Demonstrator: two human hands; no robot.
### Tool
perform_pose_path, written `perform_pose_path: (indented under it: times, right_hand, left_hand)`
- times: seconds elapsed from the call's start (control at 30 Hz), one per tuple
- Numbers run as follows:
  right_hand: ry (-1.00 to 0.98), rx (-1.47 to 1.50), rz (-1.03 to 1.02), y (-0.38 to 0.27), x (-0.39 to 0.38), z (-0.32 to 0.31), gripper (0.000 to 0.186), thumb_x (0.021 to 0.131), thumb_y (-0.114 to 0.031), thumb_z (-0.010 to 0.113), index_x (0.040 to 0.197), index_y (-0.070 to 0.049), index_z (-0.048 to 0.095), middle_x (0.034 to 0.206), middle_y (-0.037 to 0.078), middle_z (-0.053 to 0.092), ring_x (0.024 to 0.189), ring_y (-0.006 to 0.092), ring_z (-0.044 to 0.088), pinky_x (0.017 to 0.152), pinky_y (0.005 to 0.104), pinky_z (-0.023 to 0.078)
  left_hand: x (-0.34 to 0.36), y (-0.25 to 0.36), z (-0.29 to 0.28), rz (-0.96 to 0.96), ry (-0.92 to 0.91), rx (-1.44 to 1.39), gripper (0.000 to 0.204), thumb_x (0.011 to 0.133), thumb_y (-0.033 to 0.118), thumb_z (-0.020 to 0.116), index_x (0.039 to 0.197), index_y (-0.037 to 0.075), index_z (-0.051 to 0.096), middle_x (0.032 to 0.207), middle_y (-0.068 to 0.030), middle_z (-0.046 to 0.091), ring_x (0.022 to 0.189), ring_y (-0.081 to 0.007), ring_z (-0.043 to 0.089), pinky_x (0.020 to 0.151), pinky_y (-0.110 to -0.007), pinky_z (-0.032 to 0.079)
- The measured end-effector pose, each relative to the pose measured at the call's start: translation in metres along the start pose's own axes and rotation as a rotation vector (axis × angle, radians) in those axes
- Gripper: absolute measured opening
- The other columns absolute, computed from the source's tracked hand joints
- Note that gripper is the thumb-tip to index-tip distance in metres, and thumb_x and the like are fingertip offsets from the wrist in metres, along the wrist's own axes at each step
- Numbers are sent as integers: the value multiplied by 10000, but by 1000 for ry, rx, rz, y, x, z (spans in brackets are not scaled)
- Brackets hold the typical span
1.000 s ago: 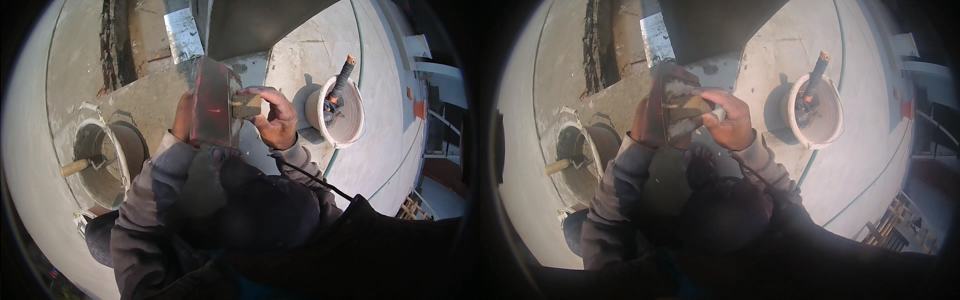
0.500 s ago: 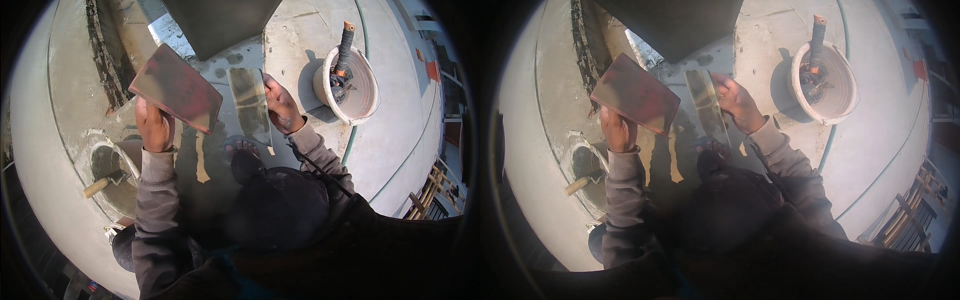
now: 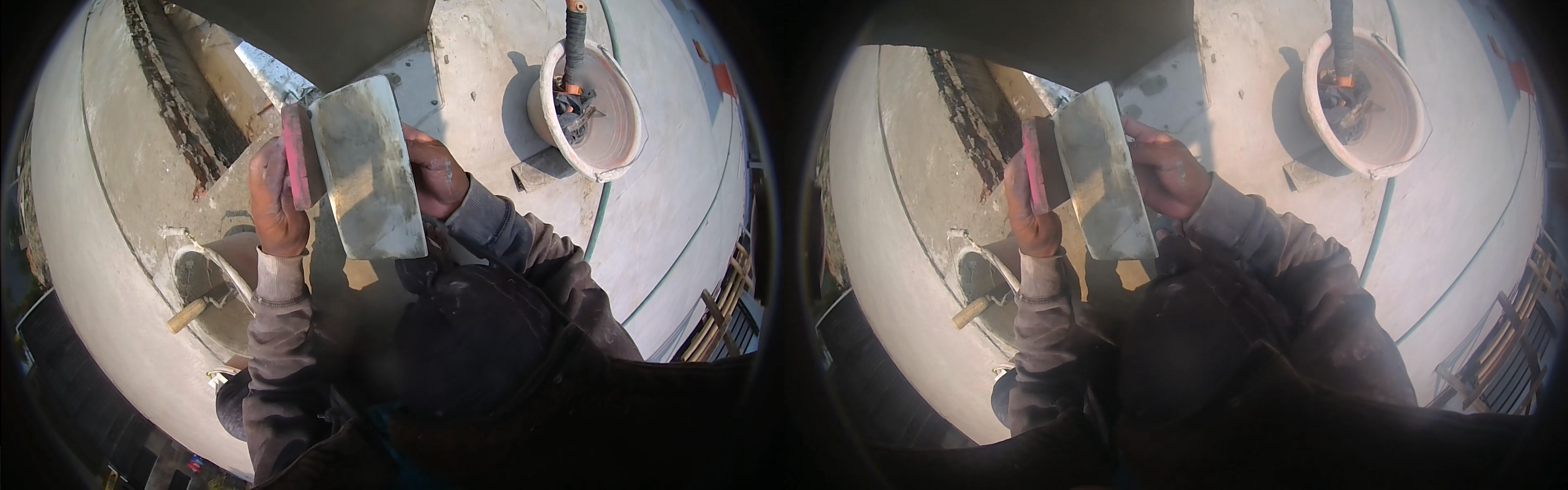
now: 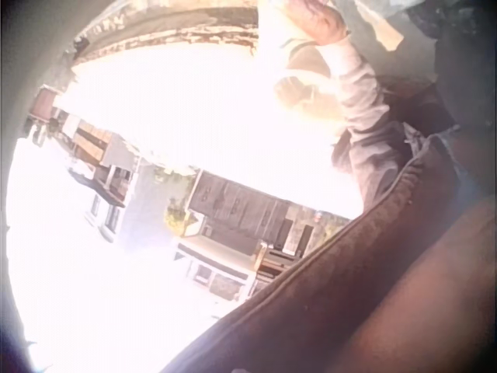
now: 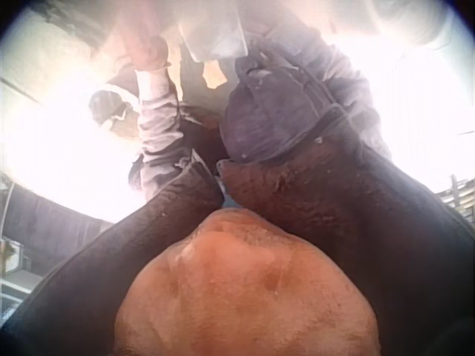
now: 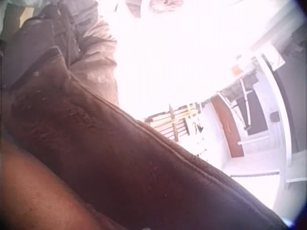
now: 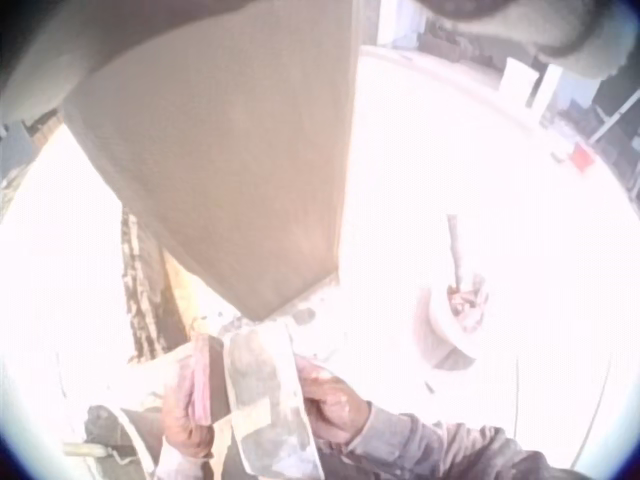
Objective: The person applies and smooths plaster onto a vertical wall using a trowel and a float. They repeatedly scoop material from a bucket, apply it to the wall, and smooth the surface.
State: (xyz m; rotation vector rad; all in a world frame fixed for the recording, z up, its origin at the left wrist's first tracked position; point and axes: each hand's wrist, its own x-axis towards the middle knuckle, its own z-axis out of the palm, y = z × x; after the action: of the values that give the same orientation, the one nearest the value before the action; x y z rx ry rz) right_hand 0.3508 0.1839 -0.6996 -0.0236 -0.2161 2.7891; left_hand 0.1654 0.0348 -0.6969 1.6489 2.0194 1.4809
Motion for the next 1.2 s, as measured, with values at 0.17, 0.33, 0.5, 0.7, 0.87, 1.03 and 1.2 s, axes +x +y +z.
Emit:
perform_pose_path:
  times: [0.17,0.33,0.5,0.7,0.87,1.03,1.2]
  right_hand:
    - [-35,73,-27,2,-3,-13,530,980,-50,492,1497,-16,379,1390,134,569,1229,252,602,1071,398,483]
    - [454,-205,-217,6,3,-40,476,997,-128,546,1450,-62,416,1313,104,609,1184,240,616,1017,470,510]
    - [686,-227,-402,5,46,-118,665,924,-112,651,1503,-115,322,1282,65,540,1218,231,523,987,590,431]
    - [726,-223,-489,7,90,-157,669,920,-121,678,1473,-81,303,1355,88,493,1258,263,480,1016,623,394]
    - [823,-309,-462,8,106,-149,635,922,-134,686,1439,-78,321,1365,102,491,1248,267,480,1005,626,410]
    - [876,-334,-478,8,118,-153,608,921,-131,690,1411,-71,334,1322,100,505,1226,260,489,988,611,444]
    - [869,-312,-466,27,123,-149,521,924,-84,700,1324,-73,365,1226,103,571,1118,270,595,970,628,479]
  left_hand:
    - [9,2,-6,-2,-169,134,389,998,-16,442,1358,-6,588,1320,-217,576,1177,-379,581,1040,-411,448]
    - [13,-9,-54,-65,-187,313,380,1024,21,463,1387,-10,571,1338,-219,590,1250,-371,571,1070,-420,435]
    - [26,14,-109,-181,-333,389,401,1023,23,444,1409,-12,551,1354,-222,583,1265,-373,564,1077,-430,428]
    - [-6,64,-163,-330,-492,410,410,1020,31,441,1413,-21,540,1318,-254,580,1209,-416,574,1048,-448,436]
    - [-24,78,-173,-430,-495,395,393,1042,87,452,1406,-32,542,1306,-271,580,1184,-423,578,1025,-456,443]
    - [-28,73,-179,-430,-497,402,391,1064,148,453,1396,-37,545,1315,-269,582,1193,-429,572,1024,-459,441]
    - [-23,66,-174,-398,-486,359,396,1070,179,460,1388,-40,547,1324,-261,583,1199,-427,568,1027,-459,437]
